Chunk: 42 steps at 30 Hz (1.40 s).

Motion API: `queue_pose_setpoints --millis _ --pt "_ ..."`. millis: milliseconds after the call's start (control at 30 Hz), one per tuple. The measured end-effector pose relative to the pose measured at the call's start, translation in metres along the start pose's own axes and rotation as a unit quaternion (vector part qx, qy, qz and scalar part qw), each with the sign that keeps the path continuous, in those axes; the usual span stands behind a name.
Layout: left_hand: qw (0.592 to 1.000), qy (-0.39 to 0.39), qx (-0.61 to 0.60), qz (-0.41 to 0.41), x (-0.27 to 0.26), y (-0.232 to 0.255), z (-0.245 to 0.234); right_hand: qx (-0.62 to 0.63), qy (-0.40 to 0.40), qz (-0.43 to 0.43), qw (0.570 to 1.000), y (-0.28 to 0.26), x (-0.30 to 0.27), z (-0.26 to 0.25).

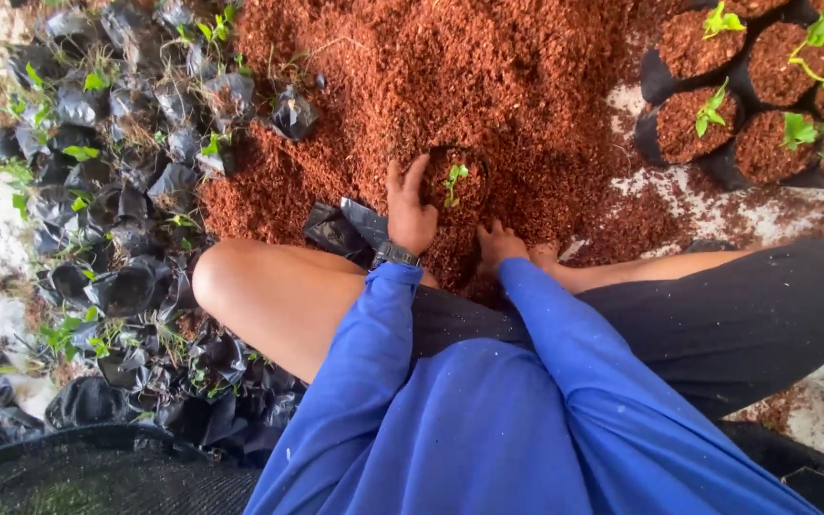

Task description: The person sits on the ground and fills black plastic nursery bags with soil from a large pile. They then pick up seedlings, remove them from their original bags, and place them into the newly filled bags, pressing the soil around the base of each plant.

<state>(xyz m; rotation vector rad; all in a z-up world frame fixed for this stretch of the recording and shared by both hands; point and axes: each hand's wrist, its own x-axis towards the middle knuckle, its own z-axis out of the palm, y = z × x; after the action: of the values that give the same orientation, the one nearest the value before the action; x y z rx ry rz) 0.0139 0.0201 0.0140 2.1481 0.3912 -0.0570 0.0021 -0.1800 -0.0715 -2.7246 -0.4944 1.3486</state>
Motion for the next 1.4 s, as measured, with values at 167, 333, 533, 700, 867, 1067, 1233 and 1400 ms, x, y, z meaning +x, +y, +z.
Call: queue_pose_setpoints --millis 167,333,533,700,867,1067,1233,1400 --pt "0.996 -0.059 0.054 0.040 0.002 0.004 0.008 0.254 0.027 0.068 0.964 0.052 0.037 0.022" --pt "0.996 -0.059 0.049 0.047 -0.006 0.001 0.006 0.408 0.149 -0.040 0.900 0.064 -0.003 -0.090" --pt "0.996 -0.078 0.008 0.049 -0.014 0.006 0.001 0.429 0.155 -0.201 0.867 0.002 -0.031 -0.201" --pt "0.996 -0.064 -0.007 0.057 -0.011 -0.001 0.003 0.283 0.089 -0.265 0.918 -0.039 -0.053 -0.238" --pt "0.979 -0.004 0.129 0.158 0.004 0.002 0.000 0.178 0.172 -0.276 0.929 -0.018 -0.042 -0.219" --pt "0.925 -0.086 0.357 0.103 0.010 -0.006 -0.004 0.218 0.277 -0.191 0.916 0.000 -0.061 -0.139" --pt "0.954 0.005 0.293 0.063 0.022 -0.007 -0.002 0.352 0.306 -0.221 0.856 -0.011 -0.087 -0.137" --pt "0.979 0.018 0.201 0.042 0.072 0.000 0.011 0.197 0.394 -0.197 0.876 0.014 -0.045 -0.136"
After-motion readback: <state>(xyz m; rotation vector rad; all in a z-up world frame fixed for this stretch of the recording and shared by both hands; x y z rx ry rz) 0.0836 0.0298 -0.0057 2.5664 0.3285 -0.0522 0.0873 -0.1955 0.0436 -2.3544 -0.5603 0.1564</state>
